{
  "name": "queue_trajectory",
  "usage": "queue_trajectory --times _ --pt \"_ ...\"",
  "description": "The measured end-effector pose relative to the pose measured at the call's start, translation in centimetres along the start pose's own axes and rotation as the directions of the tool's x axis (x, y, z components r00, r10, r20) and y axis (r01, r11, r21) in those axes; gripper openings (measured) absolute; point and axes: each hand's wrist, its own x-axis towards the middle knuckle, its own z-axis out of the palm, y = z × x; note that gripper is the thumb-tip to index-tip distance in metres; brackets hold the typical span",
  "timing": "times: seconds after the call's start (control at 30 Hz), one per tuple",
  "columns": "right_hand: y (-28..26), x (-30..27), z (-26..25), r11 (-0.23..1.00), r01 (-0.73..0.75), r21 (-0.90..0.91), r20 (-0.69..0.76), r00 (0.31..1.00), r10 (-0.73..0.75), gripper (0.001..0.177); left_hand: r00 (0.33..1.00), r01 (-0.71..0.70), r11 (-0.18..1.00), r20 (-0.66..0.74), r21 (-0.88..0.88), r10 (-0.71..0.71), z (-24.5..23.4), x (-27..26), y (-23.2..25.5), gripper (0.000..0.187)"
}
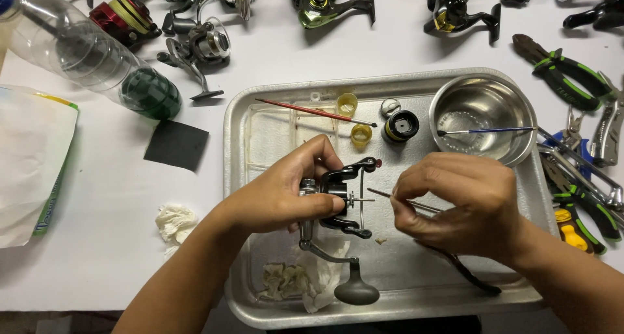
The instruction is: The person disassembles a fishing reel on a metal tray, using a screwdriver to remove screws and a wrench to loosen the handle. They remove the handle and other small components, placing them on the tray.
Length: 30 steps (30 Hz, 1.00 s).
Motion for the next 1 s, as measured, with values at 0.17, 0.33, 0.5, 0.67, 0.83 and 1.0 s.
queue_trajectory --times 0.17,0.33,0.5,0.67,0.83,1.0 --pt "2.0 -1.2 -0.3 0.980 -0.160 -0.121 0.127 0.976 0.175 0.008 0.997 -0.068 0.997 -0.027 0.021 0.068 -0.6 -0.1 0.3 0.039" --pt "4.2 -1.6 0.9 0.956 -0.024 -0.292 0.243 0.965 0.099 0.009 0.997 -0.004 0.999 -0.074 0.041 0.007 -0.8 -0.5 0.9 0.040" --pt "5.7 -2.3 2.4 0.860 0.107 -0.499 0.411 0.903 0.126 0.013 0.997 -0.034 0.999 -0.069 0.037 0.037 -0.8 -0.4 0.8 0.043" --pt "6.1 -2.5 3.0 0.829 0.141 -0.541 0.449 0.882 0.143 0.013 0.980 -0.180 0.977 -0.066 0.117 0.189 -1.1 -0.1 -0.5 0.043" --pt "6.5 -2.6 3.2 0.836 0.130 -0.533 0.476 0.863 0.169 0.011 0.985 -0.155 0.983 -0.059 0.098 0.161 -0.8 -0.3 -0.1 0.044" --pt "6.6 -2.8 3.2 0.868 0.066 -0.491 0.523 0.820 0.234 0.012 0.992 -0.100 0.989 -0.063 0.112 0.107 -0.8 -0.3 0.2 0.047"
